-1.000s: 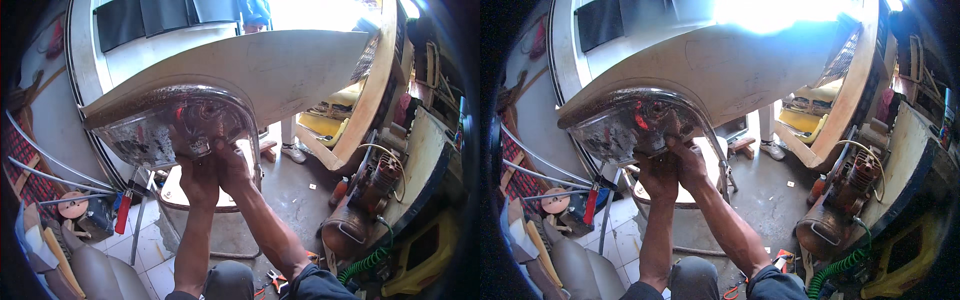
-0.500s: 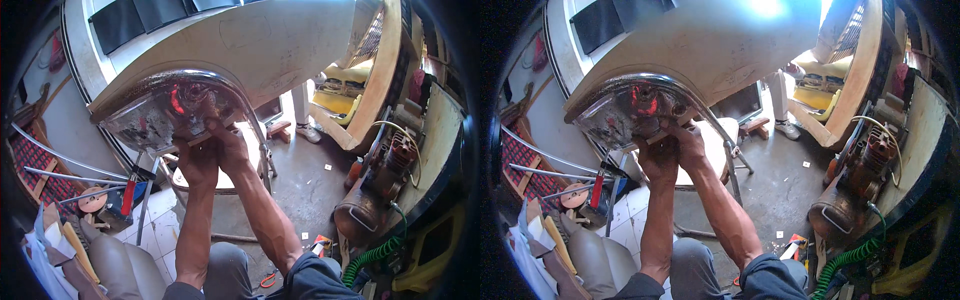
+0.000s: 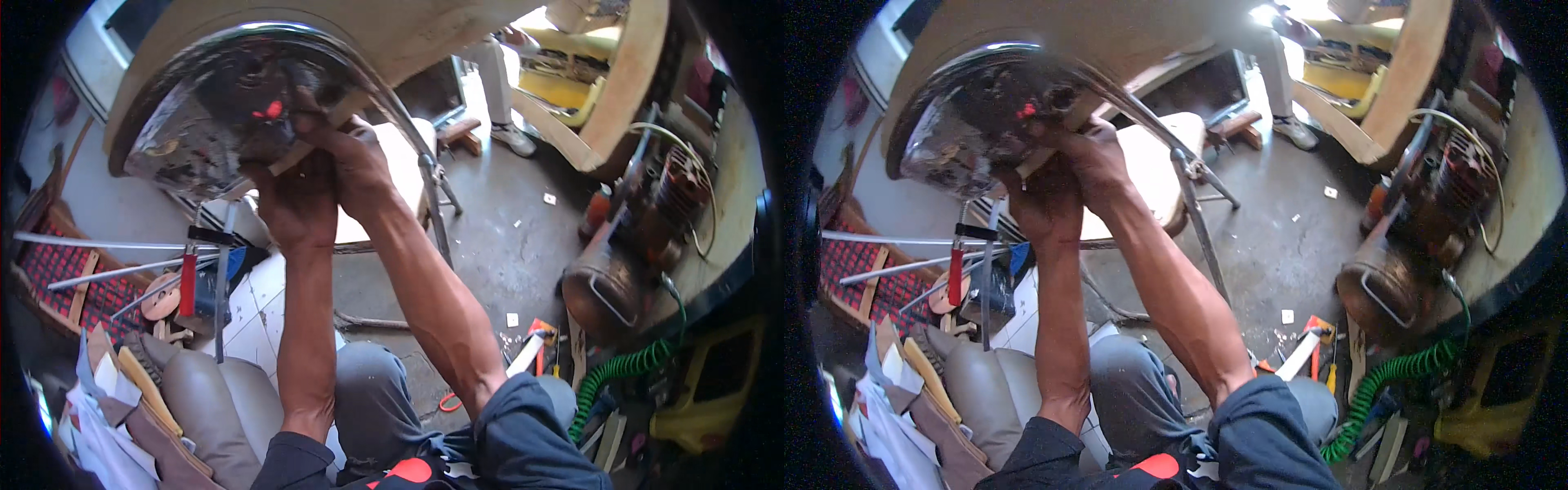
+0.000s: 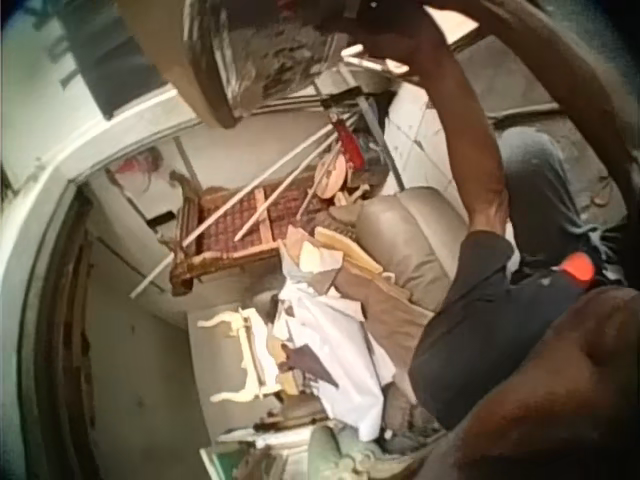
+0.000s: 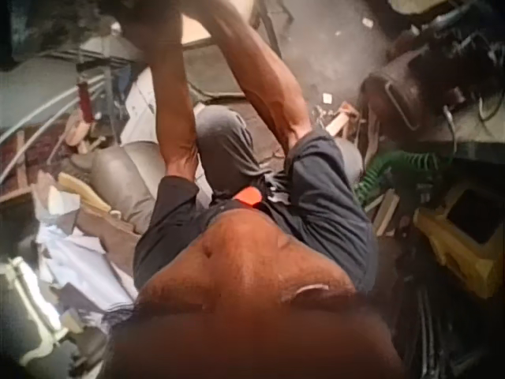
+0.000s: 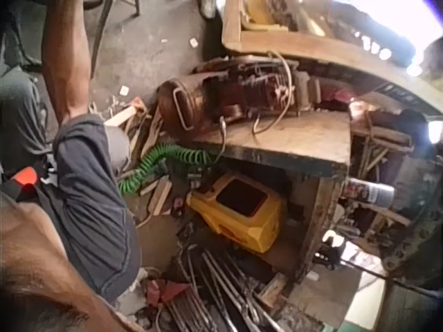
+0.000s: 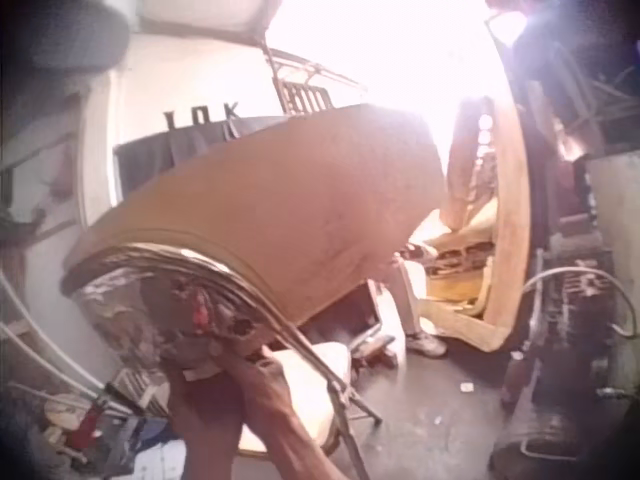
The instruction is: The person fits a curved piece of wood onto a metal chair frame, secures it with a clamp, removes and puts the wood away, and then loosens the clamp.
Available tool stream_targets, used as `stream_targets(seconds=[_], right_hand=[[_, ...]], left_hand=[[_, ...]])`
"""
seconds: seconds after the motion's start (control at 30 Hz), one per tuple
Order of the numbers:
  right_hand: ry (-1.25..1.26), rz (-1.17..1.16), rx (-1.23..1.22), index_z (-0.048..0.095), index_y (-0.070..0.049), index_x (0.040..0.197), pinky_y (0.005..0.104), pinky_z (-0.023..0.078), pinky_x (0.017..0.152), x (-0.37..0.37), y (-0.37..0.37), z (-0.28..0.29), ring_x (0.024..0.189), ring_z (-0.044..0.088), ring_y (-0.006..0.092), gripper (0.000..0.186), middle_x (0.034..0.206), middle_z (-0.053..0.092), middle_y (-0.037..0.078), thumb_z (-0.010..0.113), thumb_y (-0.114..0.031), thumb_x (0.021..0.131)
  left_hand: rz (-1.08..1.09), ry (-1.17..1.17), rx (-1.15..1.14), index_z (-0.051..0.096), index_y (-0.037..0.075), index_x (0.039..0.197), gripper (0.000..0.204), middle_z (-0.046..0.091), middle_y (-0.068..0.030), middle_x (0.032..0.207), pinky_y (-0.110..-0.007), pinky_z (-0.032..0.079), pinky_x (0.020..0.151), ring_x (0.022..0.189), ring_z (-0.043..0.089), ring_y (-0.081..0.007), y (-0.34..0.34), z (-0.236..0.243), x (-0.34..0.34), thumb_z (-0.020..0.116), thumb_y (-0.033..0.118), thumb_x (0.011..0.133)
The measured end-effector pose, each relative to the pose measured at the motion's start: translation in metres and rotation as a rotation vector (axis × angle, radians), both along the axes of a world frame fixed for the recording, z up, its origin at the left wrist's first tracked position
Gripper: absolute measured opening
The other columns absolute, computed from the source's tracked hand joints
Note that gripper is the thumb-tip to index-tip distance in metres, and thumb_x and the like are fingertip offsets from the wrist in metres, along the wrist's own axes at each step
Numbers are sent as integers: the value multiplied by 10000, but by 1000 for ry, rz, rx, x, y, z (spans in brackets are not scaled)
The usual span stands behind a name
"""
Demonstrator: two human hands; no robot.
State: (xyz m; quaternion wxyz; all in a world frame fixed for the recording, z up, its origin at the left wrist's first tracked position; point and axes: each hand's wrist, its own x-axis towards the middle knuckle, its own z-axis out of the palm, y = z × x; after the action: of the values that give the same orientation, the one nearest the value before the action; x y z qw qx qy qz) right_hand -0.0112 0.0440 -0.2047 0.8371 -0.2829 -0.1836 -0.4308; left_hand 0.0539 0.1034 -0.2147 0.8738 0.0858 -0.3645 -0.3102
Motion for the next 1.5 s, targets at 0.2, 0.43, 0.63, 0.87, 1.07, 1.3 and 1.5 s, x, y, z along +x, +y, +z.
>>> stream_targets(seconds=[0.2,0.43,0.63,0.87,1.07,1.3,1.5], right_hand=[[-29,70,65,567,60,1182,317,461,951,-3,-1,-3,1027,611,201,469,1137,639,129,760,-135,802],[-128,17,6,575,-95,1212,369,389,1010,-11,-1,0,1130,542,186,401,1183,620,21,728,-174,850],[-205,95,128,627,-129,1131,396,414,981,-13,-5,-2,1099,561,166,303,1103,657,3,730,-147,846],[-219,46,165,595,-89,1158,412,413,995,-11,-1,1,1103,563,192,338,1109,642,47,708,-54,841],[-218,0,117,627,-129,1126,448,419,982,-9,-6,3,1090,569,178,304,1086,655,18,713,-63,841],[-103,11,104,515,-162,1282,473,365,1018,-15,-8,-15,1212,485,199,420,1257,563,8,658,-110,891],[127,-139,-27,560,-113,1208,442,453,961,-21,-2,-25,1144,533,240,344,1179,607,60,675,-187,892]], left_hand=[[-155,116,-30,459,27,1350,634,504,-159,1360,-438,302,1126,1281,444,-294,6,1,-3,674,380,869],[-204,157,-28,541,30,1270,576,562,-127,1310,-430,357,1090,1241,488,-279,10,5,-4,707,376,840],[-227,193,-24,525,111,1307,630,533,-112,1323,-508,336,1094,1268,453,-295,11,5,-1,732,429,805],[-180,28,-132,510,143,1344,664,541,-79,1348,-502,321,1109,1287,456,-273,1,2,9,691,496,812],[-249,-37,-251,525,196,1348,613,520,-52,1381,-480,349,1100,1291,460,-264,-10,6,9,728,408,809],[-224,-23,-236,549,163,1316,513,569,-40,1316,-427,387,1068,1242,501,-218,-12,3,1,656,402,875],[-237,167,-305,582,158,1268,436,616,-52,1229,-409,457,969,1160,545,-217,-7,-6,4,625,390,902]])
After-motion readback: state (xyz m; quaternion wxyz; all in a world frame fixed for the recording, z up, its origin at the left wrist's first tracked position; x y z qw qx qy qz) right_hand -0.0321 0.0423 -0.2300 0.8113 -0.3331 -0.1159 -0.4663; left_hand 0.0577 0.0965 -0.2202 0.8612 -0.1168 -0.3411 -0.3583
